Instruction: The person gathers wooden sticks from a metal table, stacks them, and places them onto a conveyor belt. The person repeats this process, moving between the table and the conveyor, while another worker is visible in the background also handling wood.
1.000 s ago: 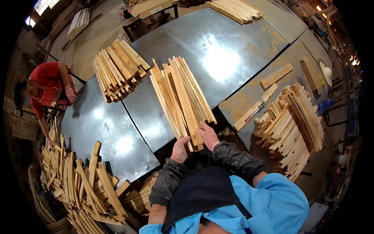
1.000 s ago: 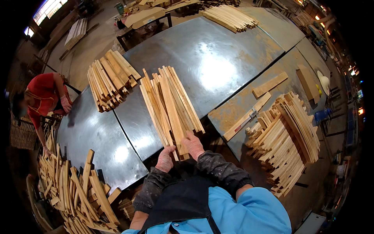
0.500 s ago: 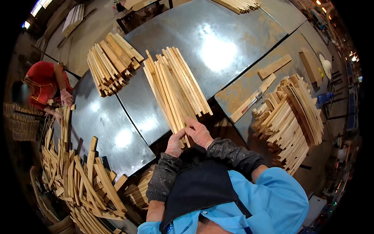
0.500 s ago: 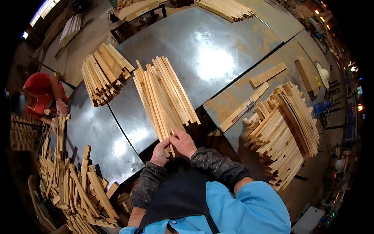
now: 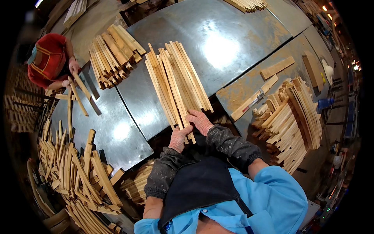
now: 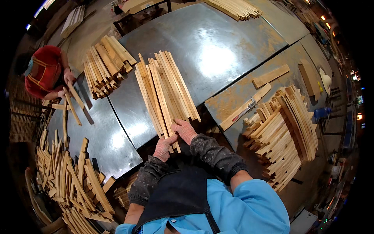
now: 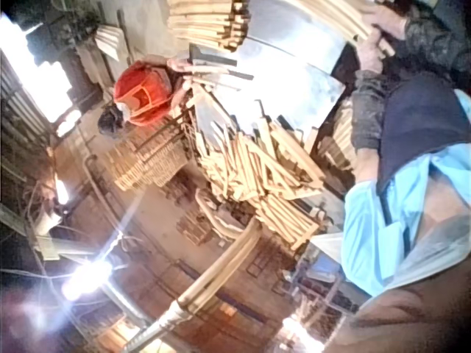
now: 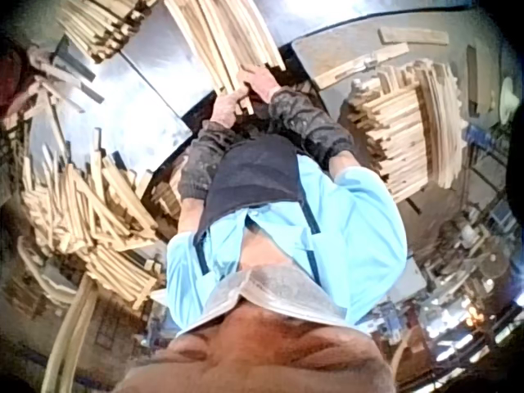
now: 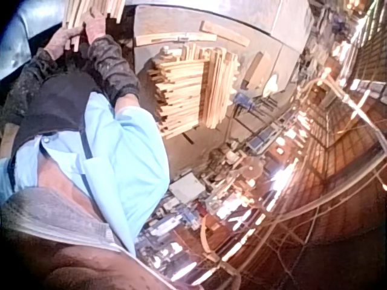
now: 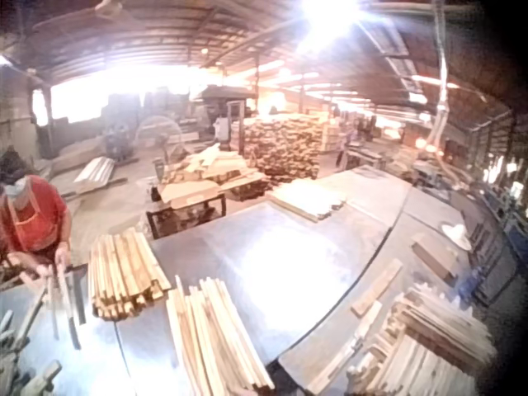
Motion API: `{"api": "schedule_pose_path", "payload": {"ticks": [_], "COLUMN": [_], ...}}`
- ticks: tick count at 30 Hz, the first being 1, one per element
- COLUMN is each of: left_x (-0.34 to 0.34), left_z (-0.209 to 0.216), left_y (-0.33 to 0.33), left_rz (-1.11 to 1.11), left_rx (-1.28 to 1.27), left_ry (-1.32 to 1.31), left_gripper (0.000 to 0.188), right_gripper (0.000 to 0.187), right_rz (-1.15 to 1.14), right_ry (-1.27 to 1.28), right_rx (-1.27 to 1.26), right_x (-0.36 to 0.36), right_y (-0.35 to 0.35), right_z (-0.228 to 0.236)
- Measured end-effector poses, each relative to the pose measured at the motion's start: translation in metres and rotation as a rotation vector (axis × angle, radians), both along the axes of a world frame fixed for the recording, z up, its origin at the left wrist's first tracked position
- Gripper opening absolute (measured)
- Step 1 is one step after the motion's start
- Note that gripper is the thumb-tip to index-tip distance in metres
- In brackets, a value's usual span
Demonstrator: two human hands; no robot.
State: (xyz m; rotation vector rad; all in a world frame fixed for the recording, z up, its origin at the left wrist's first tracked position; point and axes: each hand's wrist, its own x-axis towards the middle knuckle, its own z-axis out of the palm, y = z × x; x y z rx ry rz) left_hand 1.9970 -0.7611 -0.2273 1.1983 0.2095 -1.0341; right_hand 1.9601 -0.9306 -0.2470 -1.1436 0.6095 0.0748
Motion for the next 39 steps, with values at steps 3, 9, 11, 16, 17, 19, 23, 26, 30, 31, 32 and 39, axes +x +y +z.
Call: {"api": "schedule_pose_path", "payload": {"ticks": [3, 9, 11, 16, 17, 19, 23, 26, 30, 31, 32, 39], "left_x": [-0.002, -0.002, 0.000, -0.007, -0.008, -0.008, -0.005, -0.006, -0.012, -0.013, -0.013, -0.017], "left_z": [-0.002, 0.004, 0.008, 0.015, 0.012, 0.009, 0.002, -0.005, 0.002, 0.009, 0.012, 0.012], "left_y": [0.001, 0.000, -0.002, -0.007, -0.005, -0.004, 0.007, 0.005, -0.008, -0.008, -0.007, -0.013], "left_rz": [-0.014, -0.073, -0.107, 0.002, 0.047, 0.102, 0.122, 0.070, 0.065, 0.078, 0.091, 0.004], "left_rx": [0.015, 0.079, 0.166, 0.122, 0.060, -0.014, 0.020, 0.013, 0.023, -0.005, -0.034, 0.028], "left_ry": [-0.050, -0.117, -0.161, -0.117, -0.074, 0.011, 0.105, 0.007, -0.061, -0.040, -0.018, -0.042], "left_gripper": [0.041, 0.039, 0.041, 0.045, 0.046, 0.044, 0.040, 0.045, 0.043, 0.043, 0.043, 0.039], "right_gripper": [0.072, 0.064, 0.065, 0.071, 0.069, 0.058, 0.045, 0.044, 0.043, 0.043, 0.043, 0.044], "right_rz": [-0.048, -0.043, -0.019, -0.004, -0.056, -0.068, -0.140, -0.216, -0.358, -0.375, -0.391, -0.266], "right_ry": [-0.019, -0.025, 0.014, 0.189, 0.223, 0.083, 0.036, -0.063, 0.004, 0.043, 0.082, 0.138], "right_rx": [0.000, 0.118, 0.150, -0.022, -0.002, 0.114, 0.529, 0.396, 0.098, 0.264, 0.430, 0.566], "right_x": [0.003, 0.010, 0.014, 0.026, 0.025, 0.020, 0.011, 0.009, 0.006, 0.007, 0.007, -0.009], "right_y": [0.001, 0.002, 0.008, 0.006, 0.006, -0.002, -0.008, -0.006, -0.003, -0.005, -0.006, -0.004], "right_z": [0.017, -0.002, 0.023, 0.008, 0.004, -0.014, -0.015, -0.025, -0.063, -0.051, -0.039, -0.025]}}
